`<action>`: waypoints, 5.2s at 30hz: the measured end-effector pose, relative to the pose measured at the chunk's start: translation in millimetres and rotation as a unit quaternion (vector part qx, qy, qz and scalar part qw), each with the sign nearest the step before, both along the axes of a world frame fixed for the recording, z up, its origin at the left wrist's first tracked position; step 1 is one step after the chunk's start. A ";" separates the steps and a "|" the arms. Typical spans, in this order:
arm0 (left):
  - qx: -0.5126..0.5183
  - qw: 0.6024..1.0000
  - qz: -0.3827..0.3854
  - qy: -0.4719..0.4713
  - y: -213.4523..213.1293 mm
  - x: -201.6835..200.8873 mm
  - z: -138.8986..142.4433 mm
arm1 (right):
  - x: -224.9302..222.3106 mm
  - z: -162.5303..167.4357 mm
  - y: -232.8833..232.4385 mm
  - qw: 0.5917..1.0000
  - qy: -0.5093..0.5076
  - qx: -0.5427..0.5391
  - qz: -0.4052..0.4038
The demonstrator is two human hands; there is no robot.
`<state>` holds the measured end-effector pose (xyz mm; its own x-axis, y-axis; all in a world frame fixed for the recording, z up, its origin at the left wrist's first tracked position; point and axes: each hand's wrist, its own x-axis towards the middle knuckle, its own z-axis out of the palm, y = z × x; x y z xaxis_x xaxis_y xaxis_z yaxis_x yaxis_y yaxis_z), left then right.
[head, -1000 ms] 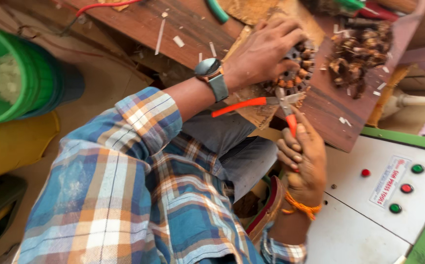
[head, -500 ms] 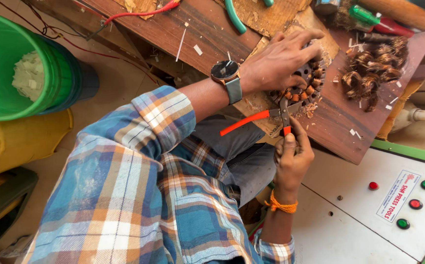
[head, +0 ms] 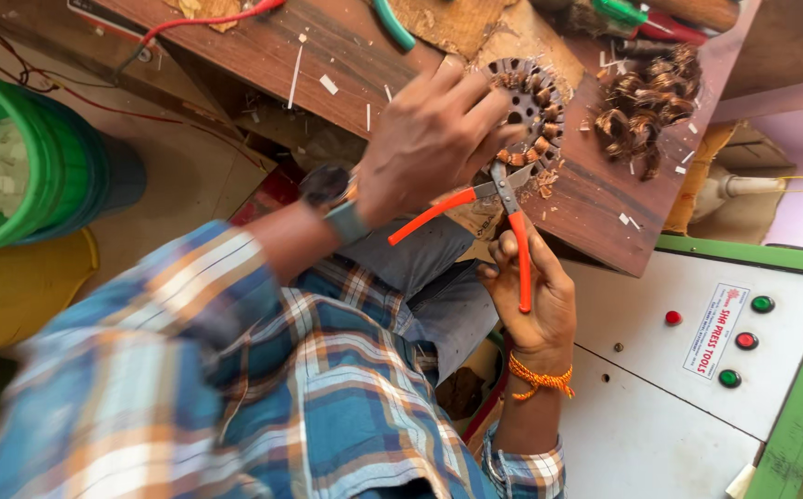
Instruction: The person uses red-handled pliers to trim excess copper wire from a circular stator component on a wooden workbench. The person repeatedly cuts small wire ends and discards them, working methodically around the component.
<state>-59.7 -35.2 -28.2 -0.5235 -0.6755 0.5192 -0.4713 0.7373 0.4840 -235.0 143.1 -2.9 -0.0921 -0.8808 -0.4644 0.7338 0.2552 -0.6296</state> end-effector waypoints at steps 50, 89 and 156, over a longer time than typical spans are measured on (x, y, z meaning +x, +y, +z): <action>0.208 0.974 -0.092 0.014 -17.8 14.7 39.8 | 48.5 -23.0 -13.4 0.986 -0.112 0.100 0.071; 0.643 0.578 -0.327 0.381 180.1 -62.5 -33.4 | 24.8 14.5 70.3 0.773 0.607 0.006 -0.182; 0.047 0.979 -0.197 0.022 -64.5 -106.1 -29.4 | -15.7 18.0 -4.3 0.965 0.236 0.085 0.078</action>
